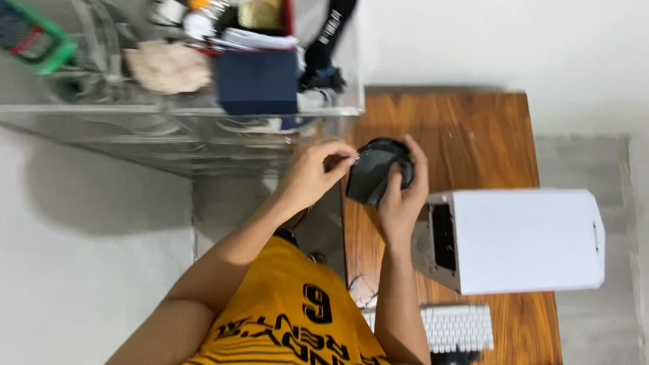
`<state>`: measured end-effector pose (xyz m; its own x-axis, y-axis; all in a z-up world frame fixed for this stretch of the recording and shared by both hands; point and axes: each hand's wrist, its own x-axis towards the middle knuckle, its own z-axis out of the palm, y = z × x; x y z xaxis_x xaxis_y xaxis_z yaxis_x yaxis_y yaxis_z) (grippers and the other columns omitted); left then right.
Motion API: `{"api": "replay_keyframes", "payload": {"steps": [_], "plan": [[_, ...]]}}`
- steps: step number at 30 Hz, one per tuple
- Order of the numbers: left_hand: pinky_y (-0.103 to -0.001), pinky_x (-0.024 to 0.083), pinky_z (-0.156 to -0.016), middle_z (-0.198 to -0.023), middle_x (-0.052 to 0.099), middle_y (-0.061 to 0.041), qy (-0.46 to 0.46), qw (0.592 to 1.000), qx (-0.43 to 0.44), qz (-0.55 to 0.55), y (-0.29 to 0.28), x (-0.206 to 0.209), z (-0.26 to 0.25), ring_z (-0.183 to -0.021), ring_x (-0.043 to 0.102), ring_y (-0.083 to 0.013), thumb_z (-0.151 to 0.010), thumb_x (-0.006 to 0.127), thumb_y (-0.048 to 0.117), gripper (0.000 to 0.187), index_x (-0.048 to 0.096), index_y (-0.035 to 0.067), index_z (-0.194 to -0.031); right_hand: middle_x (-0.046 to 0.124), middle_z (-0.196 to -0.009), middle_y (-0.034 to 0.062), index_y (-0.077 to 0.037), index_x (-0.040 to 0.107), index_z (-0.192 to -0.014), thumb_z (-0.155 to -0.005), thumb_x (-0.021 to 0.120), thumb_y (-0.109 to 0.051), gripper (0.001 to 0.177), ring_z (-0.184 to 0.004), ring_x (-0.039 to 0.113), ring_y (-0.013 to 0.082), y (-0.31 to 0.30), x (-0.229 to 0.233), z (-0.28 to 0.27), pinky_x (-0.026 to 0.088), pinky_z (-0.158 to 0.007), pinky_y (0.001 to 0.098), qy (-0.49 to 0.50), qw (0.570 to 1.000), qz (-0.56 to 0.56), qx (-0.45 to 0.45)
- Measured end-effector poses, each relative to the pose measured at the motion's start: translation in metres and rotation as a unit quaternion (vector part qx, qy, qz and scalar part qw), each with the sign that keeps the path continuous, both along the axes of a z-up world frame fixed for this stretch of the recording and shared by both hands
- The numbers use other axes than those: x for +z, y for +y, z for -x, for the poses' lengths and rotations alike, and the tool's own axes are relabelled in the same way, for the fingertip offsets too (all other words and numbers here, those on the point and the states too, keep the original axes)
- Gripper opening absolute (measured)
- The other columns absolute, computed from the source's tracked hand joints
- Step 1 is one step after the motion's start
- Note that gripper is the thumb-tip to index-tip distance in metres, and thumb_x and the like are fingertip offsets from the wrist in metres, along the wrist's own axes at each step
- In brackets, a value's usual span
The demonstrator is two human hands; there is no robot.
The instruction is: The person wipes the exterior of a white computer case with a cloth and a brush.
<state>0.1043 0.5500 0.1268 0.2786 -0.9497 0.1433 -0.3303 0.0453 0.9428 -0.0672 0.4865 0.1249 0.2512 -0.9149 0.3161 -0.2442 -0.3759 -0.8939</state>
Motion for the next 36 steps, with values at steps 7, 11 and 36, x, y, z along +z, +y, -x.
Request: {"api": "replay_keyframes", "payload": {"steps": [7, 11, 36], "plan": [[-0.041, 0.053, -0.080, -0.088, 0.072, -0.006, -0.246, 0.949, 0.188, 0.059, 0.023, -0.004, -0.082, -0.082, 0.066, -0.0193, -0.090, 0.075, 0.001, 0.006, 0.074, 0.005, -0.095, 0.064, -0.136, 0.0181, 0.001, 0.055, -0.141, -0.101, 0.052, 0.003, 0.040, -0.127, 0.063, 0.0271, 0.020, -0.010, -0.040, 0.047, -0.110, 0.0360, -0.017, 0.996, -0.039, 0.084], [-0.045, 0.048, -0.080, -0.088, 0.069, -0.008, -0.250, 0.942, 0.217, 0.060, 0.006, 0.007, -0.138, -0.084, 0.063, -0.0270, -0.091, 0.074, 0.001, 0.007, 0.073, 0.004, -0.097, 0.067, -0.129, 0.0165, 0.000, 0.056, -0.141, -0.101, 0.053, 0.003, 0.040, -0.120, 0.065, 0.0241, 0.020, -0.007, -0.052, 0.049, -0.106, 0.0341, -0.008, 0.995, -0.052, 0.080], [-0.050, 0.049, -0.098, -0.127, 0.061, -0.032, -0.283, 0.929, -0.036, 0.234, -0.003, 0.054, -0.055, -0.115, 0.062, -0.0468, -0.085, 0.077, 0.029, 0.059, 0.059, -0.005, -0.129, 0.050, -0.135, 0.0081, -0.006, 0.047, -0.137, -0.097, 0.051, -0.010, 0.040, -0.119, 0.051, 0.0194, 0.026, -0.030, -0.051, 0.044, -0.104, 0.0307, -0.323, 0.918, -0.227, -0.028]]}}
